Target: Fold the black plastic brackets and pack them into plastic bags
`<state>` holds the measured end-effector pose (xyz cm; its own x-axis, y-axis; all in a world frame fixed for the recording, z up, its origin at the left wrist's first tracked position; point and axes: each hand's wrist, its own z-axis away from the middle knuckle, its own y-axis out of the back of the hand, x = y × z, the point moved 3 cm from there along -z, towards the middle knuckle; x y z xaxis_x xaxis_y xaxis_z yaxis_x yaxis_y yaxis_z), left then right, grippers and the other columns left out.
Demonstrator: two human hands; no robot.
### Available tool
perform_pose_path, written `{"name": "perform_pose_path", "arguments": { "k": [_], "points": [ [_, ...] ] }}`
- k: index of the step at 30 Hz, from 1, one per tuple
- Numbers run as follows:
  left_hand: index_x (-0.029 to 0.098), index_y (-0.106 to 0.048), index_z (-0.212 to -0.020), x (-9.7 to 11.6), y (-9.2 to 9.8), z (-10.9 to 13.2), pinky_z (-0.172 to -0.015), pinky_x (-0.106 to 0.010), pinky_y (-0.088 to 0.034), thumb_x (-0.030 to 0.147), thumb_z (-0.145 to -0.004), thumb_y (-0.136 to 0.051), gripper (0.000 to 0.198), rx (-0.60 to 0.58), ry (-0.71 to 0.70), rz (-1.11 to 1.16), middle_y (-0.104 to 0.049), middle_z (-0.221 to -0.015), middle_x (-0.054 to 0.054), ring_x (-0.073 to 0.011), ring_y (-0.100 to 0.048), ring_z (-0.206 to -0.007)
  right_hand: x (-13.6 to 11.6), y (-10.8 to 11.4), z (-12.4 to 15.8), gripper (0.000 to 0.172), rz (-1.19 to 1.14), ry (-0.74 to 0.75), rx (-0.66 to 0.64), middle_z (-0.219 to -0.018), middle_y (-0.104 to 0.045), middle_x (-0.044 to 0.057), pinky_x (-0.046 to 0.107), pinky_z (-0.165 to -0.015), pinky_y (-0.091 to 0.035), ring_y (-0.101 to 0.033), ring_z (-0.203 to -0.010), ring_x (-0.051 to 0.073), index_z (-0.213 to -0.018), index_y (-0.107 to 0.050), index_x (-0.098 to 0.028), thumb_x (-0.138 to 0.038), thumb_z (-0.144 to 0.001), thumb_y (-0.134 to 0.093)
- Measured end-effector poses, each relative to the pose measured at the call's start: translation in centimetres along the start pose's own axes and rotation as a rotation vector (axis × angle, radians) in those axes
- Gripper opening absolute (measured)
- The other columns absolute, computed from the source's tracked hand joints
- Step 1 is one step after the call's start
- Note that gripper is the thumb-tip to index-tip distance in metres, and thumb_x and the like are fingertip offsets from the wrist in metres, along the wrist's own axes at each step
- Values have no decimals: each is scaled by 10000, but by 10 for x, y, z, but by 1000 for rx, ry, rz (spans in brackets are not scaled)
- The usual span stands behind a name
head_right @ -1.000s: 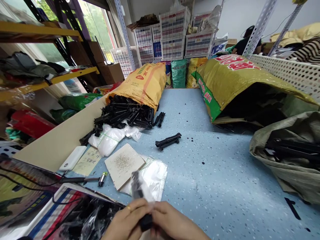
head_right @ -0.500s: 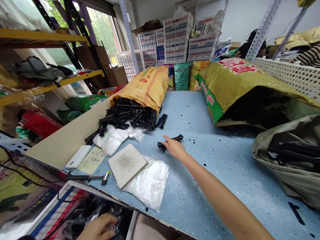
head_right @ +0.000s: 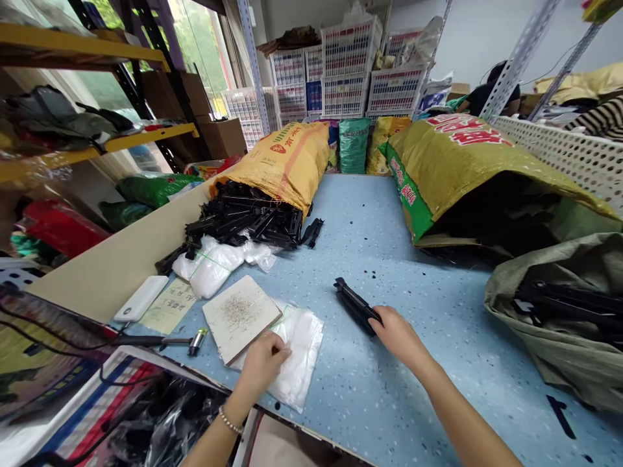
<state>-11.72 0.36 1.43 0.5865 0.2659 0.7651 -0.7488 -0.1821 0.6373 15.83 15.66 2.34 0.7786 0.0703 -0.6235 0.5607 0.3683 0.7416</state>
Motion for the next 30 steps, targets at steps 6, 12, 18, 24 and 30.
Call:
{"name": "perform_pose_path", "arguments": {
  "k": [6, 12, 18, 24, 30],
  "points": [
    [200, -442, -549, -7, 14, -9, -537, -227, -372, 372, -752, -565, 293, -84, 78, 143, -442, -512, 62, -116, -466, -513, -5, -35, 37, 281, -1213, -160, -224, -772, -630, 19, 238, -547, -485, -581, -624, 133, -953, -640, -185, -349, -749, -741],
    [187, -548, -564, 1, 7, -7, -565, -238, -374, 273, -666, -619, 151, -45, 99, 147, -540, -577, 28, -136, -509, -578, -67, -77, 61, 241, -1621, -135, -434, -776, -658, 30, 311, -727, -550, -570, -612, 98, -953, -682, -142, -262, -758, -759],
    [183, -561, -574, 1, 7, -5, -537, -240, -371, 290, -679, -628, 164, -32, 94, 165, -529, -532, 35, -135, -498, -533, -103, -93, 56, 135, -1755, -73, -475, -745, -636, -1, 439, -896, -497, -534, -617, 91, -858, -687, -153, -254, -783, -734],
    [190, -608, -787, 3, 31, 7, -696, -294, -473, 113, -790, -435, 190, 103, -101, 62, -633, -791, -39, -178, -588, -754, -109, -111, 46, 196, -1587, -72, -324, -750, -624, -10, 249, -720, -507, -521, -618, 79, -860, -691, -159, -290, -740, -773],
    [176, -645, -1094, 7, 40, 10, -897, -402, -505, -4, -763, -378, 462, 65, -297, -222, -621, -1162, -131, -243, -602, -1040, -88, -105, 78, 293, -1592, -171, -386, -792, -654, 17, 182, -566, -491, -563, -594, 79, -950, -693, -171, -337, -724, -778]
  ]
}}
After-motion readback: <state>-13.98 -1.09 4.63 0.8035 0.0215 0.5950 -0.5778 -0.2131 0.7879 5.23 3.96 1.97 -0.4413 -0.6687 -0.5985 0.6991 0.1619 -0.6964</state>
